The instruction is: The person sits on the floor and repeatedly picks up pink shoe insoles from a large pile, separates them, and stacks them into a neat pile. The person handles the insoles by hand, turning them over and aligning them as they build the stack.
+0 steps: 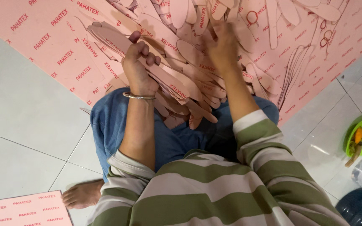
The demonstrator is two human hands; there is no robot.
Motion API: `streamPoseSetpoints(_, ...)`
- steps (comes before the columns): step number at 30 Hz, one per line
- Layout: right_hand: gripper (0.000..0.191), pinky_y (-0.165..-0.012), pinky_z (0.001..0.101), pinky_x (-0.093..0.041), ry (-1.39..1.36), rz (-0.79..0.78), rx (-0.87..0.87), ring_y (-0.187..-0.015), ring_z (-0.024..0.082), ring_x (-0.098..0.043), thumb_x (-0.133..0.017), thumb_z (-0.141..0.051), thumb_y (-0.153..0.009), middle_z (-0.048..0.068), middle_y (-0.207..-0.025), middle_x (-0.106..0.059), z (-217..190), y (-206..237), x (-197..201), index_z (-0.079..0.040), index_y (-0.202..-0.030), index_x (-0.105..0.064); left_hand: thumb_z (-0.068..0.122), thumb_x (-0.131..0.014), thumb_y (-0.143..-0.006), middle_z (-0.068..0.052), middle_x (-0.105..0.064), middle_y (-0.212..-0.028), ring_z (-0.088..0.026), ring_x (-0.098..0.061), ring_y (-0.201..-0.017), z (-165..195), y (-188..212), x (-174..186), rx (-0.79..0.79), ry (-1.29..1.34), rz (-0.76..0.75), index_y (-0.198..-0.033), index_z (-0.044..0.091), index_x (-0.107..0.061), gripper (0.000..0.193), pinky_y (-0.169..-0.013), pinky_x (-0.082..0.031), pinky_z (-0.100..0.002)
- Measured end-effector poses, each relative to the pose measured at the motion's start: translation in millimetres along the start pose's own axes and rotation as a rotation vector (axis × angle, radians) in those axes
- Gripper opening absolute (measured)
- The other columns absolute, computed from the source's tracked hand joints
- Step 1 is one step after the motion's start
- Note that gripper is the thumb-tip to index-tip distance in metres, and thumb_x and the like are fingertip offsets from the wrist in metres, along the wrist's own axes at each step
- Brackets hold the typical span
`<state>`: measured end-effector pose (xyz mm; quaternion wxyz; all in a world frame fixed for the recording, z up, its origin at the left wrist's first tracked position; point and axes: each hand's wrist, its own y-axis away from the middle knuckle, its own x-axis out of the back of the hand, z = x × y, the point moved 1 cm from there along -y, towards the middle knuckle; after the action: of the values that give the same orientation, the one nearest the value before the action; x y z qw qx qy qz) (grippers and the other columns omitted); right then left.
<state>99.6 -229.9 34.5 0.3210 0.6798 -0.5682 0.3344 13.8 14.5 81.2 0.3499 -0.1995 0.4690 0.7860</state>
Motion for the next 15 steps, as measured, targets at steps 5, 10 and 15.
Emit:
streamPoseSetpoints(5,0.058,-0.082,0.0424,-0.055,0.220,0.101,-0.123,-0.097,0.033,-0.065,-0.091,-0.024,-0.075,0.020,-0.116,-0.064,59.4,-16.7,14.5,-0.001,-0.120,-0.064,0.009,-0.056,-0.090,-0.003,-0.051,-0.078,-0.014,-0.045,-0.059,0.1,-0.9,-0.6,0.000,-0.001,-0.006,-0.118,0.004,-0.060,0.028,-0.061,-0.046,-0.034)
streamPoseSetpoints(10,0.019,-0.079,0.0332,-0.058,-0.128,0.255,-0.106,-0.085,0.020,-0.072,-0.068,0.002,-0.094,0.011,-0.099,-0.076,99.5,-9.3,55.2,-0.003,-0.111,-0.075,0.008,-0.056,-0.090,-0.002,-0.051,-0.078,-0.014,-0.044,-0.059,-1.5,-2.3,1.1,0.027,0.024,-0.001,-0.118,0.006,-0.059,0.028,-0.061,-0.046,-0.033)
streamPoseSetpoints(15,0.016,-0.072,0.0325,-0.064,-0.838,0.211,-0.550,-0.079,0.012,-0.072,-0.067,-0.001,-0.097,0.001,-0.092,-0.074,89.1,4.2,106.4,-0.006,-0.110,-0.074,0.008,-0.056,-0.090,-0.002,-0.051,-0.078,-0.013,-0.044,-0.058,-3.6,-3.5,1.6,0.021,0.007,-0.030,-0.118,0.005,-0.060,0.028,-0.061,-0.045,-0.033)
